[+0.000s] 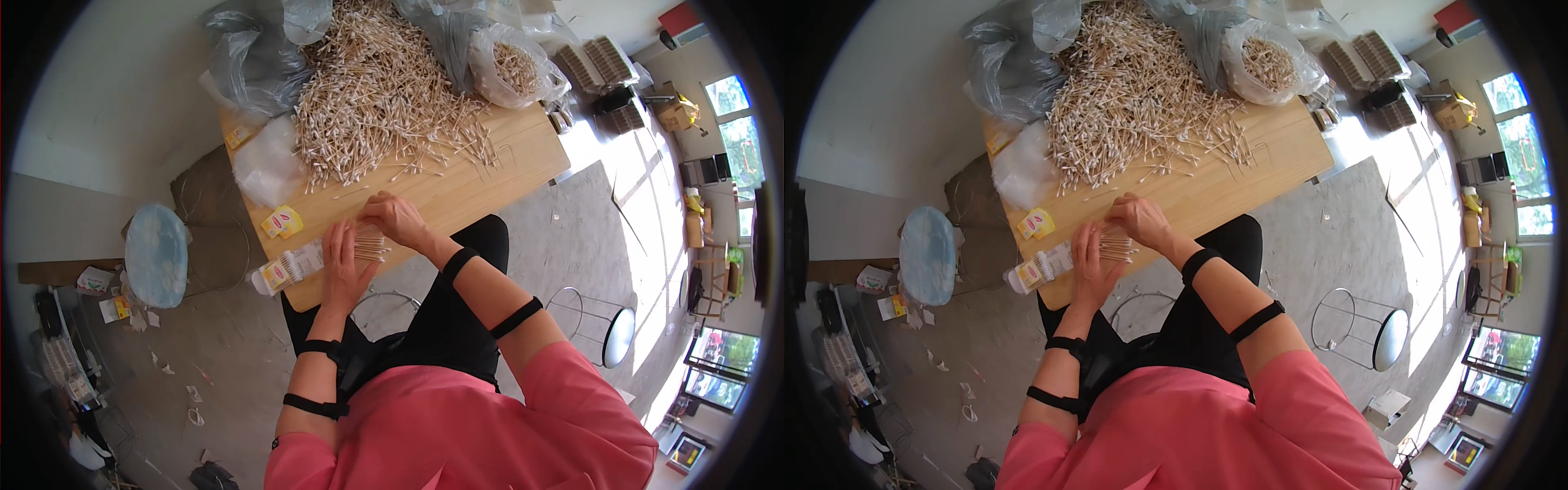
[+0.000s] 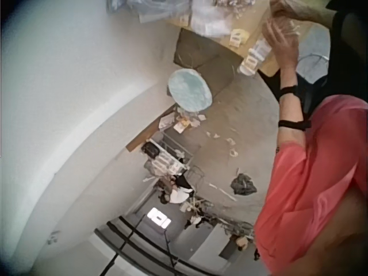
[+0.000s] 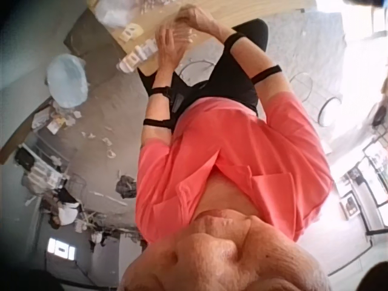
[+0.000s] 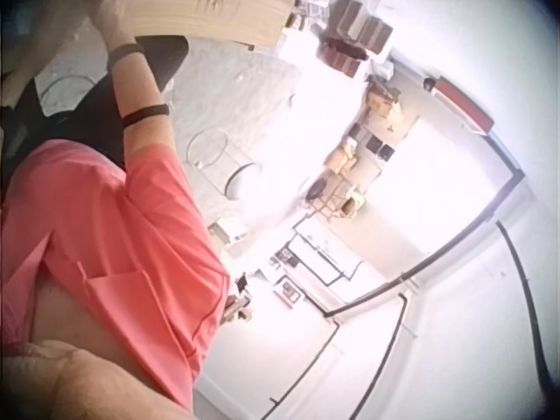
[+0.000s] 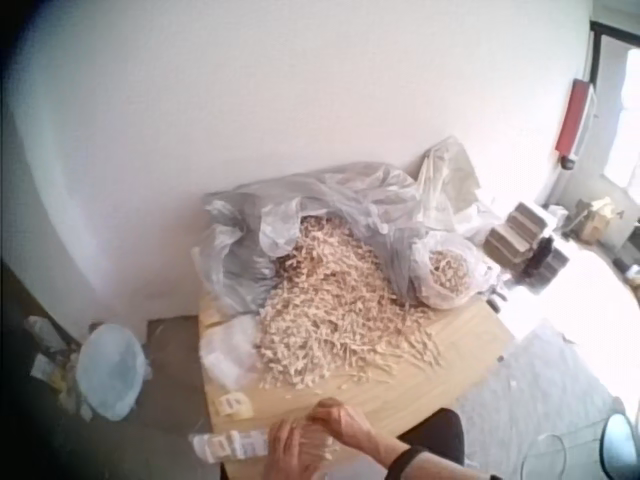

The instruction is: Counting and packaging cotton swabs into plastic bags and containers.

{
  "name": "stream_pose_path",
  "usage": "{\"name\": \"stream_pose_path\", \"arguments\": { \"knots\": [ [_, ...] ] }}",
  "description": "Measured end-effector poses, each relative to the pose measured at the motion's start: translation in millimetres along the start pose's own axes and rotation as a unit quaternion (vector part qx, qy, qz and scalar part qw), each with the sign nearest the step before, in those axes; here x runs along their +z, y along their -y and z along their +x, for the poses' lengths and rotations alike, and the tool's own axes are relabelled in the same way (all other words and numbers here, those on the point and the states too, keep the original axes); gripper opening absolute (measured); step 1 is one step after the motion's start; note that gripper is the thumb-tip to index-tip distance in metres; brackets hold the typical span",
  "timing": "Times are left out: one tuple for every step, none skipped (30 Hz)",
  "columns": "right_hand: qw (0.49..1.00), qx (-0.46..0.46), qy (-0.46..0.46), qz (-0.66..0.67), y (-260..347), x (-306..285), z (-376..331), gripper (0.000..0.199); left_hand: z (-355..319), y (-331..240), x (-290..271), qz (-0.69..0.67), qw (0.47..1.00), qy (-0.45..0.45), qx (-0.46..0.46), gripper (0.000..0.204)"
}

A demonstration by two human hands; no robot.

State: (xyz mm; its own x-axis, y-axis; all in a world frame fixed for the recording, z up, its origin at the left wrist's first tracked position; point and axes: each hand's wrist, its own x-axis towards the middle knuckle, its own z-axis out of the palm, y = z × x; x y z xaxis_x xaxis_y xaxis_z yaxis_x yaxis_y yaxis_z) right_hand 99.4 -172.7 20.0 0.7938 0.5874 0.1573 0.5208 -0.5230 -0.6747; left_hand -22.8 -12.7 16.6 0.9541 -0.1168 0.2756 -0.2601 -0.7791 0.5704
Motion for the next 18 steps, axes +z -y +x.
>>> {"name": "stream_pose_path", "arguments": {
  "knots": [
    [1.000,-0.023,-0.010,0.002,0,-2,-1,0.013,0,2,-4,-0.030,1.000,-0.004,0.000,0.081],
    [1.000,-0.019,-0.014,0.002,-1,-5,-6,0.013,1,2,-5,-0.060,0.998,-0.008,0.001,0.088],
    [0.996,0.041,-0.080,0.018,5,-9,-9,0.014,-1,4,-7,-0.058,0.998,-0.006,0.000,0.088],
    [0.984,0.102,-0.145,0.033,8,-13,-14,0.015,0,5,-7,-0.064,0.998,0.012,-0.021,0.089],
    [0.972,0.119,-0.196,0.060,13,-16,-22,0.015,1,7,-7,-0.069,0.996,0.031,-0.043,0.091],
    [0.971,0.120,-0.197,0.059,15,-12,-29,0.015,5,6,-5,-0.070,0.996,0.032,-0.042,0.091],
    [0.965,0.138,-0.218,0.059,19,-7,-35,0.015,11,6,-1,-0.057,0.997,0.014,-0.057,0.091],
    [0.957,0.155,-0.237,0.059,22,-2,-41,0.015,14,5,1,-0.043,0.996,-0.005,-0.072,0.091],
    [0.960,0.144,-0.234,0.044,24,2,-46,0.017,16,3,3,-0.045,0.996,-0.003,-0.072,0.091],
    [0.960,0.145,-0.234,0.043,25,6,-51,0.017,16,1,4,-0.051,0.996,-0.014,-0.076,0.087],
    [0.954,0.147,-0.246,0.093,25,10,-54,0.018,17,0,5,-0.056,0.995,-0.025,-0.081,0.084],
    [0.943,0.150,-0.260,0.141,26,13,-54,0.020,16,0,6,-0.058,0.995,-0.023,-0.079,0.084],
    [0.943,0.153,-0.262,0.140,25,16,-52,0.020,13,0,6,-0.099,0.987,-0.068,-0.106,0.076],
    [0.938,0.148,-0.272,0.153,25,19,-49,0.025,12,0,8,-0.140,0.975,-0.113,-0.133,0.068],
    [0.935,0.141,-0.280,0.169,27,26,-45,0.030,12,1,9,-0.138,0.975,-0.112,-0.135,0.068],
    [0.934,0.141,-0.278,0.172,31,34,-40,0.030,14,1,14,-0.139,0.970,-0.134,-0.149,0.060],
    [0.932,0.125,-0.276,0.197,35,42,-35,0.031,17,1,18,-0.140,0.964,-0.157,-0.162,0.053],
    [0.930,0.110,-0.272,0.222,38,49,-31,0.031,21,-2,21,-0.138,0.964,-0.155,-0.166,0.053]
  ]
}}
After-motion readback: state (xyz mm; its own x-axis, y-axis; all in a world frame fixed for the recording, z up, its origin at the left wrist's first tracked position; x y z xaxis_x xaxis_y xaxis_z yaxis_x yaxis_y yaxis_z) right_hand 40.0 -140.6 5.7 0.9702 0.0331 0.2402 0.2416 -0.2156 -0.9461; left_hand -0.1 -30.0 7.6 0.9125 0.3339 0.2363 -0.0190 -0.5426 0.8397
